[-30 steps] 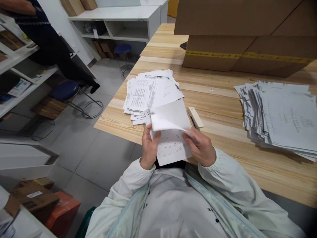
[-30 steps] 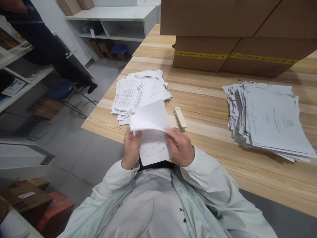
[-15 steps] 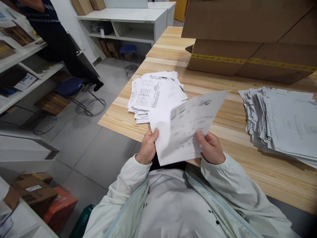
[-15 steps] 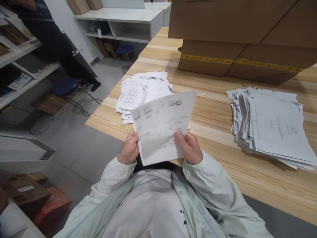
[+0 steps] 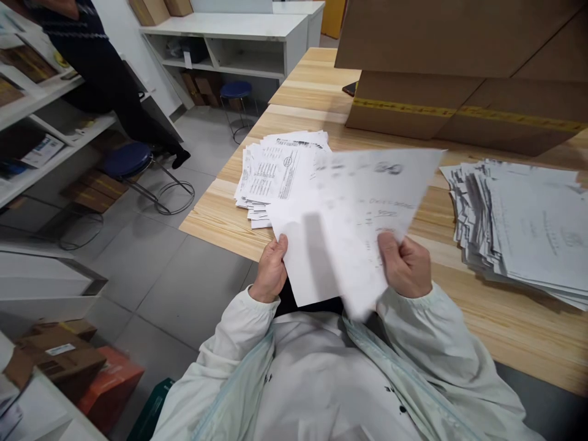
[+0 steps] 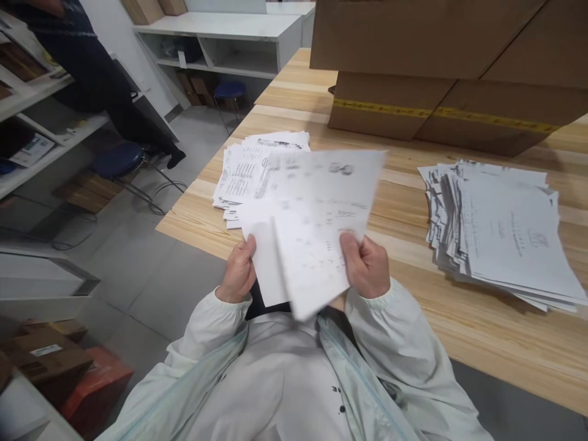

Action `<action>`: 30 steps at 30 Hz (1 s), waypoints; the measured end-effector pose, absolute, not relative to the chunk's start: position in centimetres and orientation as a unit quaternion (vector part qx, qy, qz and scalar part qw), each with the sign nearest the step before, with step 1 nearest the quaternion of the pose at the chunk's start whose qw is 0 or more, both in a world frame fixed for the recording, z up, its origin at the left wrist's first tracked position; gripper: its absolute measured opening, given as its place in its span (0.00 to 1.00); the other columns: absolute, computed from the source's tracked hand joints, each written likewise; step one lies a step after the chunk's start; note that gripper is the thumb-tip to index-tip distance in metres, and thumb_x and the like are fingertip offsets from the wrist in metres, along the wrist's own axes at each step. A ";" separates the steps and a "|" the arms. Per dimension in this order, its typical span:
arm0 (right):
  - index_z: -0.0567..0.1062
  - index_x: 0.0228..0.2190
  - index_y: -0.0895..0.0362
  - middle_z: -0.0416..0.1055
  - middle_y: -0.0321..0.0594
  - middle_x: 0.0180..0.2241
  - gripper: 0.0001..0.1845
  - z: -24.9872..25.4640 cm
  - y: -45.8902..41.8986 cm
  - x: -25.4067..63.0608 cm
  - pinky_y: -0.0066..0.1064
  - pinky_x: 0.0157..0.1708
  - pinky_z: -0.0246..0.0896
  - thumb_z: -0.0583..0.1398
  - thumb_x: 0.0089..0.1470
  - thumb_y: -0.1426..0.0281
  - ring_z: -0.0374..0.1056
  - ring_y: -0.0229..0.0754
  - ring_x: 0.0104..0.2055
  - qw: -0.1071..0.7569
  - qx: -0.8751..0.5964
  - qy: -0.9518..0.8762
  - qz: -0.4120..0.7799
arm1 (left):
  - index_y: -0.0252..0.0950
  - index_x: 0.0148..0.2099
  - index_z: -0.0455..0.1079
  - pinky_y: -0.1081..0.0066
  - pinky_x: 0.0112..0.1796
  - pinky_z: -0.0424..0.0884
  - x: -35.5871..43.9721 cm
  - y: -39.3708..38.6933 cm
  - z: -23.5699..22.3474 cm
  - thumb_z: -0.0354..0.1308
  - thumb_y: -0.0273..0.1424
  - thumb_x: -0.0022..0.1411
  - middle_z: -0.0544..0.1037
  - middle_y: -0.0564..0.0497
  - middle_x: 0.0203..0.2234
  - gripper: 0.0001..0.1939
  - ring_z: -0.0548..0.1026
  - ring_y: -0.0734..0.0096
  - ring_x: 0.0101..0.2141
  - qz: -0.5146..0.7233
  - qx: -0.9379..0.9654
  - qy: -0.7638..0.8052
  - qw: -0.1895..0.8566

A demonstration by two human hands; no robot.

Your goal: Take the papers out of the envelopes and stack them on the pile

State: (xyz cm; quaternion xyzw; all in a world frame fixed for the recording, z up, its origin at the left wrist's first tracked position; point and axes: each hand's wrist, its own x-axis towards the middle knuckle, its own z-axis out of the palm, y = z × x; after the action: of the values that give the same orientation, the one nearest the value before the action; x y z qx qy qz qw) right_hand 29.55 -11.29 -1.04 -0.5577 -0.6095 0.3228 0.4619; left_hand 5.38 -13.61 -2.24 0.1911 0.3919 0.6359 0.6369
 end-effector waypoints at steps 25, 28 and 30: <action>0.81 0.33 0.52 0.78 0.39 0.34 0.16 1.3 -10.6 26.7 0.38 0.40 0.68 0.67 0.52 0.52 0.73 0.46 0.36 0.515 -0.415 -0.638 0.394 | 0.39 0.46 0.82 0.61 0.53 0.71 4.5 -13.2 4.3 0.64 0.47 0.60 0.84 0.47 0.41 0.19 0.78 0.54 0.47 0.566 0.541 0.401 0.475; 0.81 0.35 0.51 0.78 0.39 0.35 0.11 0.4 -10.6 26.4 0.38 0.41 0.68 0.65 0.56 0.57 0.73 0.45 0.38 0.531 -0.407 -0.629 0.396 | 0.39 0.45 0.82 0.63 0.52 0.70 4.8 -13.1 3.2 0.63 0.47 0.61 0.83 0.47 0.41 0.19 0.78 0.57 0.46 0.585 0.534 0.403 0.459; 0.81 0.37 0.51 0.78 0.39 0.37 0.11 0.4 -10.7 26.4 0.36 0.39 0.68 0.65 0.56 0.59 0.73 0.44 0.38 0.530 -0.392 -0.635 0.403 | 0.38 0.45 0.82 0.64 0.53 0.69 5.0 -13.3 3.2 0.64 0.47 0.60 0.83 0.45 0.43 0.19 0.77 0.56 0.48 0.585 0.529 0.396 0.470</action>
State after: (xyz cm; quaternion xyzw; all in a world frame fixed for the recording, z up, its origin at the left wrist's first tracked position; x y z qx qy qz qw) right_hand 26.37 -10.69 0.44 -0.3919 -0.6347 0.4030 0.5303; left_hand 5.00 -13.27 3.16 0.5289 0.3961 0.5850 0.4702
